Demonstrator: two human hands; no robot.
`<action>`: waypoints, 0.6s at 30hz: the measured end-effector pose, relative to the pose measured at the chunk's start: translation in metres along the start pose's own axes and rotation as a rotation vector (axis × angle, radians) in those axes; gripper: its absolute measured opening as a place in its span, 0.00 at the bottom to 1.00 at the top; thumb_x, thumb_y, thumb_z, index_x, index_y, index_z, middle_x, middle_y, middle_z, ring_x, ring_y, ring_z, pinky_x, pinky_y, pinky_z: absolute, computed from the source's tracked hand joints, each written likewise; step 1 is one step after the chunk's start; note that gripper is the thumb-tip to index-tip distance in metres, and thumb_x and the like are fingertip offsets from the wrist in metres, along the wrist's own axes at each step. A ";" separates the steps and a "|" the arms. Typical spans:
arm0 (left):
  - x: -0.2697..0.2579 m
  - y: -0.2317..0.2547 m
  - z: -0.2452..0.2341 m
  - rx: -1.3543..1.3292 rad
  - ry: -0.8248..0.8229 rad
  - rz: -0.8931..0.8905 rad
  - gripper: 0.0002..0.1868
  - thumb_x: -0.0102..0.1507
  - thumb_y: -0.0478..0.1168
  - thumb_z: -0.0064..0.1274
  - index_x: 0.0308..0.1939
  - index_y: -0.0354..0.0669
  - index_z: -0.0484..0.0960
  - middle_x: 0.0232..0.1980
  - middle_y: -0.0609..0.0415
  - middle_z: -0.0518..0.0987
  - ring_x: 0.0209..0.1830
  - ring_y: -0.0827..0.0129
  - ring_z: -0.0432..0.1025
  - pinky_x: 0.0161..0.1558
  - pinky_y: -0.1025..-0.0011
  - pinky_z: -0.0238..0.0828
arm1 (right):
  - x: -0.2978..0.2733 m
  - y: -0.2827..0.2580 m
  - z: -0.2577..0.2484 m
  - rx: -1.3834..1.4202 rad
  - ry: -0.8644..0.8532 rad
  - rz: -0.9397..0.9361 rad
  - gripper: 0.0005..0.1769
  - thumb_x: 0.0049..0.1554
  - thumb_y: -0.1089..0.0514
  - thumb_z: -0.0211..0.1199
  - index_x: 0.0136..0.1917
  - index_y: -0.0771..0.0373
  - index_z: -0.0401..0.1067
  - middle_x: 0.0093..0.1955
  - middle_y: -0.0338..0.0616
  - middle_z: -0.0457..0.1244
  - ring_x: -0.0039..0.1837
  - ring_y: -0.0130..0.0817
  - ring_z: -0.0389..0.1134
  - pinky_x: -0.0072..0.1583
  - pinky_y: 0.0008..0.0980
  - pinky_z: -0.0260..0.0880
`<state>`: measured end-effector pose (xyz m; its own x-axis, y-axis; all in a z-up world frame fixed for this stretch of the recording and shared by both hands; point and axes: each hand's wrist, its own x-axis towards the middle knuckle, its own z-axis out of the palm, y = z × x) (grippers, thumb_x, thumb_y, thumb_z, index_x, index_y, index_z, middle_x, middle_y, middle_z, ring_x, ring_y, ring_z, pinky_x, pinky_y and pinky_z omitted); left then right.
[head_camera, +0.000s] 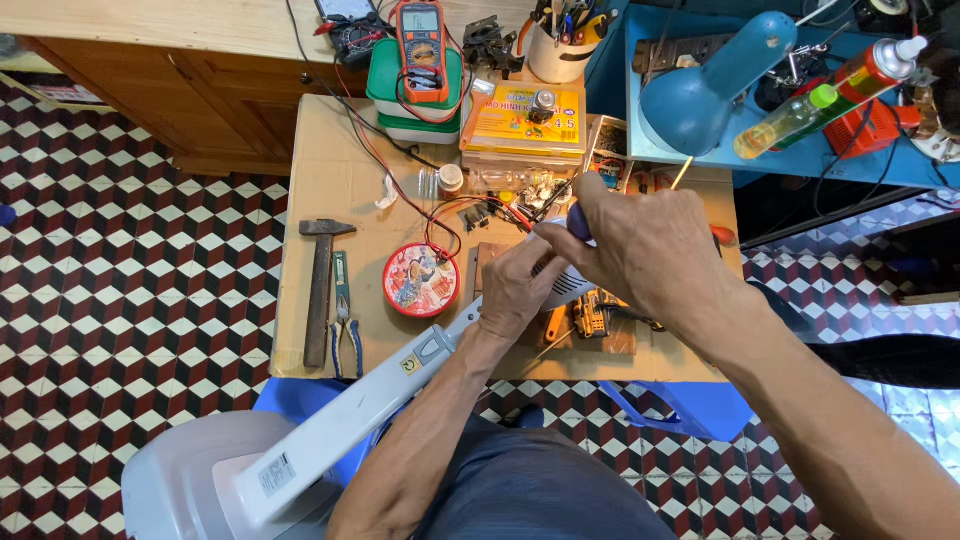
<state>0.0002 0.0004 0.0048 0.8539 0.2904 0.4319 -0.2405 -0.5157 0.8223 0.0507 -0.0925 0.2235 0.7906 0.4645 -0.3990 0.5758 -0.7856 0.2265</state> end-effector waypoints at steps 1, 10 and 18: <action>0.000 0.001 0.002 0.029 0.010 0.030 0.08 0.62 0.41 0.63 0.39 0.41 0.82 0.36 0.50 0.82 0.35 0.57 0.79 0.37 0.61 0.76 | -0.001 0.004 -0.001 0.144 0.133 -0.132 0.25 0.62 0.36 0.55 0.57 0.59 0.63 0.44 0.53 0.69 0.46 0.50 0.71 0.47 0.45 0.70; -0.002 -0.003 -0.007 0.007 -0.039 0.190 0.09 0.67 0.35 0.55 0.51 0.38 0.80 0.51 0.46 0.83 0.48 0.54 0.79 0.48 0.61 0.78 | 0.014 0.020 0.043 0.716 0.273 -0.266 0.17 0.59 0.52 0.65 0.56 0.62 0.66 0.44 0.50 0.68 0.46 0.48 0.71 0.49 0.47 0.70; -0.017 -0.009 -0.017 0.094 -0.047 0.073 0.57 0.49 0.54 0.73 0.74 0.35 0.58 0.72 0.33 0.66 0.74 0.39 0.60 0.70 0.50 0.56 | 0.030 0.021 0.079 1.020 0.207 -0.162 0.14 0.55 0.55 0.67 0.54 0.62 0.75 0.43 0.46 0.71 0.45 0.40 0.73 0.50 0.40 0.73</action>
<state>-0.0199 0.0140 -0.0030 0.8569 0.2127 0.4695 -0.2603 -0.6076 0.7504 0.0705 -0.1275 0.1464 0.7952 0.5801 -0.1767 0.3057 -0.6352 -0.7093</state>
